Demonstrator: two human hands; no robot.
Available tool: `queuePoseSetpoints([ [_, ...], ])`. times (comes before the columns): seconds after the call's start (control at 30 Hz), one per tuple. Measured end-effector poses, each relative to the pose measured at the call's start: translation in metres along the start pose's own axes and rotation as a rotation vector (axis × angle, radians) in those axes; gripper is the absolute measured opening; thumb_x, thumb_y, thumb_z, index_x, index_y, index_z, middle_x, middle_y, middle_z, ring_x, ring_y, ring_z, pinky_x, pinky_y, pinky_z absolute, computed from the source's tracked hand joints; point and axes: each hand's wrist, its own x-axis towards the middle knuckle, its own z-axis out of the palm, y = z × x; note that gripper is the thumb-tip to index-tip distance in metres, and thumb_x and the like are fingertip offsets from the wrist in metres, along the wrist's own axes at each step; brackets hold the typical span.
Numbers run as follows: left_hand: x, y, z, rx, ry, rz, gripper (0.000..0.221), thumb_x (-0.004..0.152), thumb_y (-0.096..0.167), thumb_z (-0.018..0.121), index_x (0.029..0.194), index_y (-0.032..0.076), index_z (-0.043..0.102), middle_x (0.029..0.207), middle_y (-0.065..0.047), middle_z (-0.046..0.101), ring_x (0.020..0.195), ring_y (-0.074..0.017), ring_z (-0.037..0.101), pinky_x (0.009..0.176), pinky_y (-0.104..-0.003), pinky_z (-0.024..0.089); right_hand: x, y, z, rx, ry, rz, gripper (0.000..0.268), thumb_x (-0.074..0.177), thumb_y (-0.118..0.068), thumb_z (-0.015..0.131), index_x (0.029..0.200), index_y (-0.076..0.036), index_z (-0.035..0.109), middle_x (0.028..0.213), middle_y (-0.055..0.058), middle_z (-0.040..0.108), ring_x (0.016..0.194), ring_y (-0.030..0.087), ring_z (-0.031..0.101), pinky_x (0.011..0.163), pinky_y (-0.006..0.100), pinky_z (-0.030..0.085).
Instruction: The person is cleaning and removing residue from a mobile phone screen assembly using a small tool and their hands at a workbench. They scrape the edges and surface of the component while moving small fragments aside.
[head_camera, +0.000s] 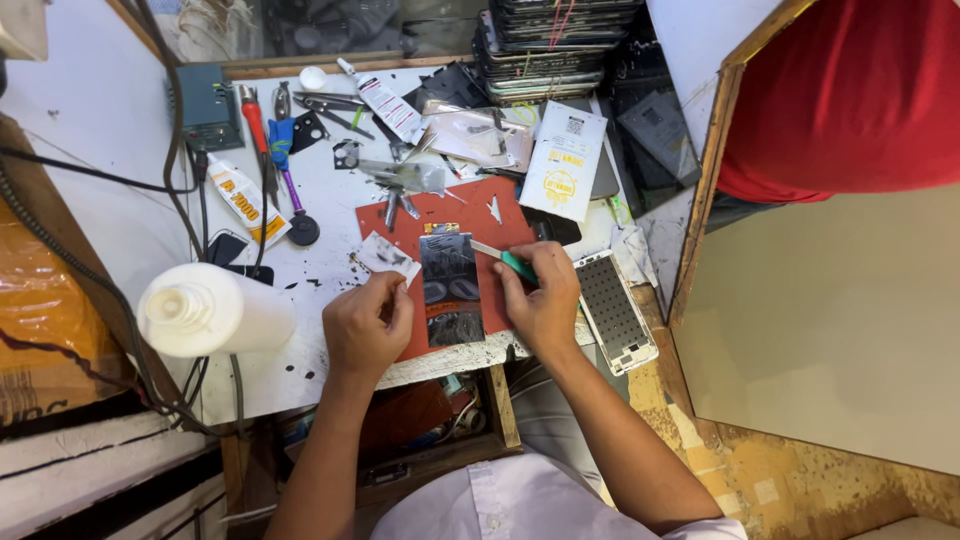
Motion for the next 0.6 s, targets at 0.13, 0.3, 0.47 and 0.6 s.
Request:
queuePoseSetpoints([
  [0.13, 0.002, 0.003, -0.001, 0.013, -0.052, -0.089, 0.004, 0.087, 0.01, 0.07, 0.083, 0.008, 0.069, 0.056, -0.008, 0.062, 0.05, -0.024, 0.063, 0.052, -0.039, 0.049, 0.0, -0.001, 0.0, 0.018, -0.019, 0.028, 0.02, 0.085, -0.007, 0.082, 0.096, 0.0, 0.067, 0.096, 0.012, 0.066, 0.085, 0.027, 0.066, 0.073, 0.035, 0.053],
  [0.3, 0.008, 0.01, -0.002, 0.099, -0.18, -0.048, 0.005, 0.083, 0.012, 0.073, 0.079, 0.014, 0.073, 0.058, -0.007, 0.065, 0.053, -0.026, 0.065, 0.053, -0.039, 0.05, -0.001, 0.0, 0.001, 0.049, -0.015, 0.031, 0.019, 0.087, -0.007, 0.081, 0.097, 0.0, 0.066, 0.095, 0.012, 0.064, 0.084, 0.026, 0.065, 0.073, 0.034, 0.053],
  [0.47, 0.01, 0.015, -0.01, 0.018, -0.186, -0.031, 0.005, 0.081, 0.017, 0.078, 0.085, 0.015, 0.076, 0.062, -0.005, 0.068, 0.056, -0.025, 0.067, 0.054, -0.038, 0.051, -0.004, 0.003, 0.002, 0.024, -0.012, 0.01, 0.02, 0.087, -0.006, 0.081, 0.098, 0.001, 0.067, 0.096, 0.012, 0.064, 0.085, 0.025, 0.064, 0.073, 0.034, 0.052],
  [0.6, 0.014, 0.02, -0.012, 0.022, -0.249, -0.021, 0.022, 0.074, 0.032, 0.086, 0.077, 0.014, 0.073, 0.064, -0.002, 0.07, 0.057, -0.0235, 0.069, 0.053, -0.037, 0.05, -0.004, 0.002, 0.002, 0.042, 0.012, -0.034, 0.019, 0.087, -0.005, 0.081, 0.099, 0.001, 0.067, 0.097, 0.011, 0.064, 0.086, 0.024, 0.064, 0.073, 0.033, 0.052],
])
